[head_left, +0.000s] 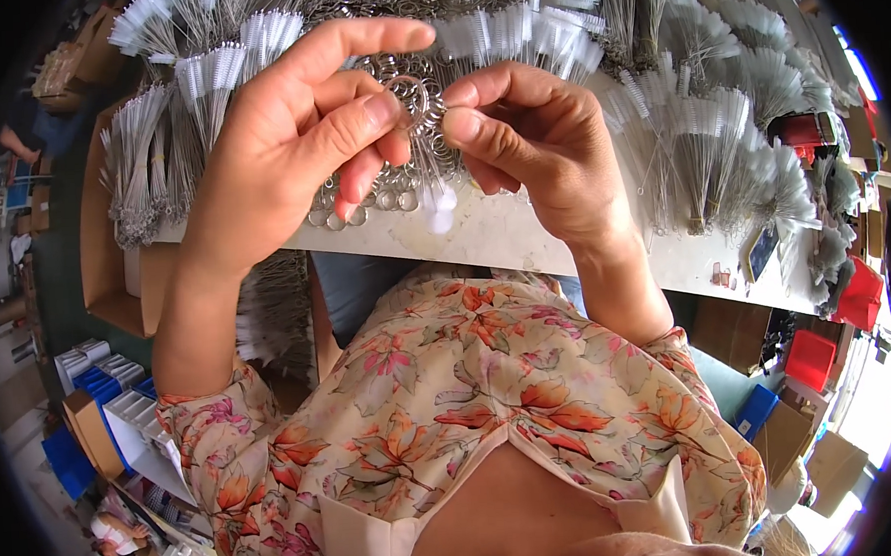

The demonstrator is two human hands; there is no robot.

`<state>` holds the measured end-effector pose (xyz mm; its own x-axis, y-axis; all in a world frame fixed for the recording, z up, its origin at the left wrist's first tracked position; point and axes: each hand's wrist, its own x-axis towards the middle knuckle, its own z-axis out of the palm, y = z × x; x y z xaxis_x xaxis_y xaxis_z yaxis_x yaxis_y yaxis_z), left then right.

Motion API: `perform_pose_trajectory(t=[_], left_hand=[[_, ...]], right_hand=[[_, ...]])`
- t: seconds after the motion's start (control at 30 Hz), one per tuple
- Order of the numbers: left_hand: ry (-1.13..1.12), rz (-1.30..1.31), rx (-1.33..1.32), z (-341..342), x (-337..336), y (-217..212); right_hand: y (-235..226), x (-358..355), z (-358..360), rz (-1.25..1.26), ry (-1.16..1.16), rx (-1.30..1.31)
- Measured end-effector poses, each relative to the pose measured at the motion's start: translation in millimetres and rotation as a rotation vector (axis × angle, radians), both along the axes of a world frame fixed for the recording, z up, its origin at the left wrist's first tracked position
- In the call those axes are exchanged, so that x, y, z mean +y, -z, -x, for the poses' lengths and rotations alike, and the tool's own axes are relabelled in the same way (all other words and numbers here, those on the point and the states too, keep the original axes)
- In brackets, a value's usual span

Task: Assembling small white brushes by attaching metal rings.

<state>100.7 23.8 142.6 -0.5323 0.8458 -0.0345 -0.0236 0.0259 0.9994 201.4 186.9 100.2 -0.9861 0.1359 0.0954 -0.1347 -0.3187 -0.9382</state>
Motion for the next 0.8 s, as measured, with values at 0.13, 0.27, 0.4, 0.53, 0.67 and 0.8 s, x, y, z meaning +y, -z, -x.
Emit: perform_pose_trajectory(t=[0.13,0.27,0.4,0.53,0.67,0.8], left_hand=[[-0.027,0.063,0.604,6.7,2.0,2.4],[-0.115,-0.262,0.287,6.4,3.0,18.3],[-0.261,-0.464,0.101,-2.7,-7.6,17.2],[-0.328,-0.351,0.131,7.0,-51.1,-6.4],[-0.246,-0.112,0.335,9.4,-118.1,-6.2],[-0.280,0.410,0.594,-14.7,-153.5,44.3]], right_hand=[[1.4,-1.0,0.7,-0.007,0.009,-0.006],[3.0,-18.3,4.1,-0.055,0.104,0.104],[19.3,-43.0,17.3,-0.029,0.177,0.202],[36.1,-42.4,18.2,-0.253,0.120,0.091],[63.7,-34.5,8.1,-0.269,0.045,0.005],[79.5,-39.5,0.4,-0.289,-0.076,-0.073]])
